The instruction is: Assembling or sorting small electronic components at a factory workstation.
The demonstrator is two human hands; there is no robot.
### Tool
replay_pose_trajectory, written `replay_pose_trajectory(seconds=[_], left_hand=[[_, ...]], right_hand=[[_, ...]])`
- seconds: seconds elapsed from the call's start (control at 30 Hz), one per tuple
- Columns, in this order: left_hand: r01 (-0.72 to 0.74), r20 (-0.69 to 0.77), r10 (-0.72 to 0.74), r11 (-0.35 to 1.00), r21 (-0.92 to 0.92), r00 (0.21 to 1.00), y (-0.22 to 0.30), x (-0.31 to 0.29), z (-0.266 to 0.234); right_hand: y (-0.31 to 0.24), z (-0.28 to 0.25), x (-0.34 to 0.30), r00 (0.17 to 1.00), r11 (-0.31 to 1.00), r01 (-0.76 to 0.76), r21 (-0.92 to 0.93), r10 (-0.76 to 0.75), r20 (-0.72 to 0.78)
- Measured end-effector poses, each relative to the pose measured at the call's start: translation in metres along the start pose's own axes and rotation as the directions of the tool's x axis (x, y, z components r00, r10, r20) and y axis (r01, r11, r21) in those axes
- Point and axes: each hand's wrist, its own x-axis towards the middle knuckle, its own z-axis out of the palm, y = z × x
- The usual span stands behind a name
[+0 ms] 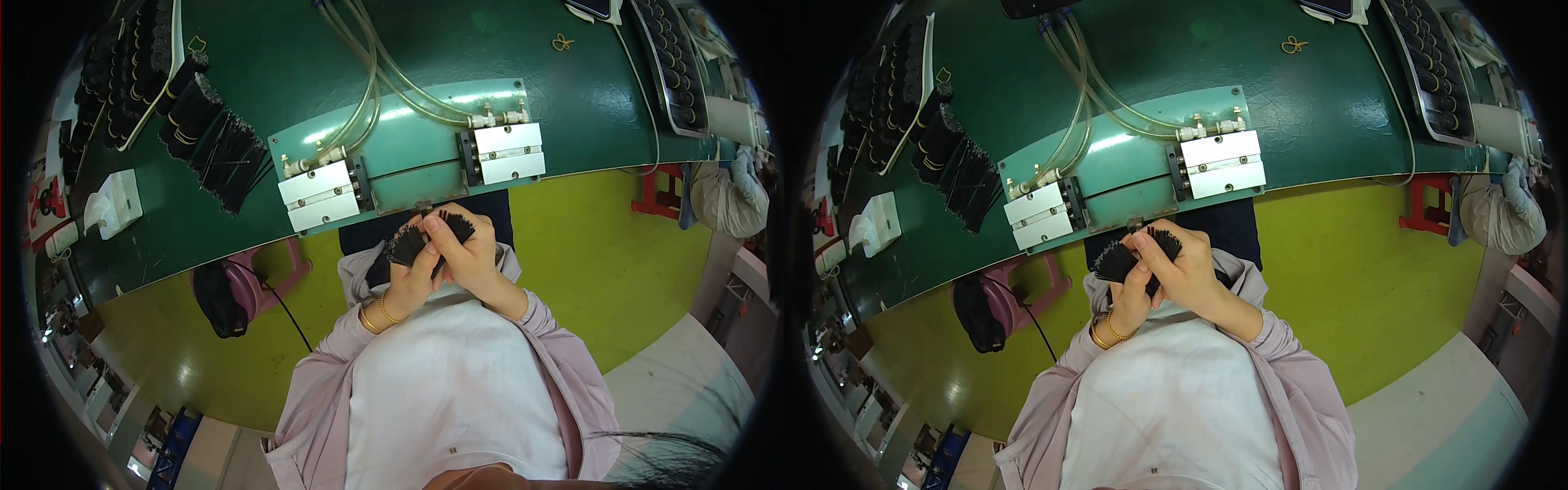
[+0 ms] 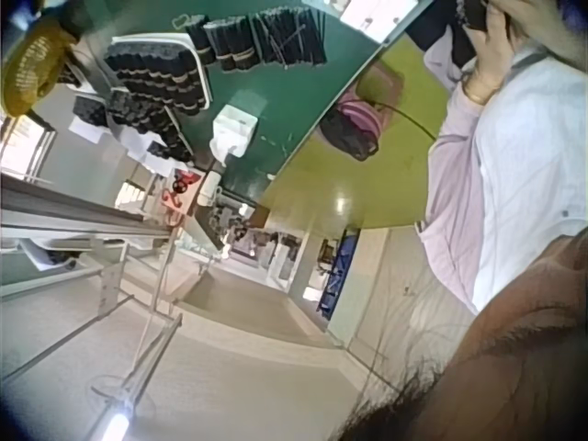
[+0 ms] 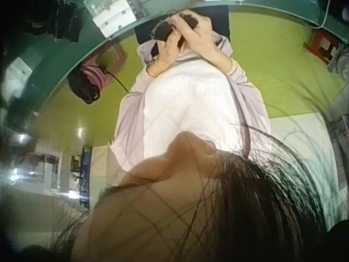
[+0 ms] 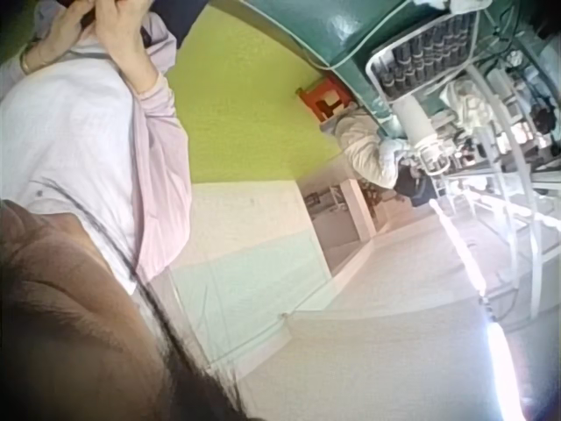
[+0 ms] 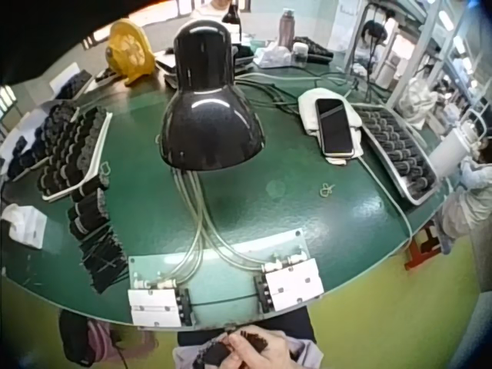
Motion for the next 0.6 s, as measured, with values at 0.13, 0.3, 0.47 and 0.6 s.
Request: replay_pose_trajectory(seconds=[0.13,0.3,0.47,0.6], left_hand=[[0.010,-0.026,-0.011,0.999,-0.033,1.000,0.0018,-0.0003,0.0017],[0.036,0.009,-0.036,0.999,-0.040,0.999,-0.0036,-0.0001,-0.0019],[0.007,0.040,-0.006,1.000,-0.026,0.999,-0.0073,-0.0007,-0.0033],[-0.027,0.045,0.028,0.999,-0.018,0.999,-0.0074,0.0000,-0.0021]], right_hand=[[0.0051,0.0004,0.0018,1.000,0.999,0.027,0.022,-0.027,0.000],[0.0098,-0.0008,0.0028,0.998,0.998,0.054,0.024,-0.054,0.010],[0.0082,-0.0012,0.0029,0.999,0.998,0.049,0.028,-0.049,0.012],[0.0059,-0.0006,0.0027,0.998,0.998,0.061,0.028,-0.061,-0.010]])
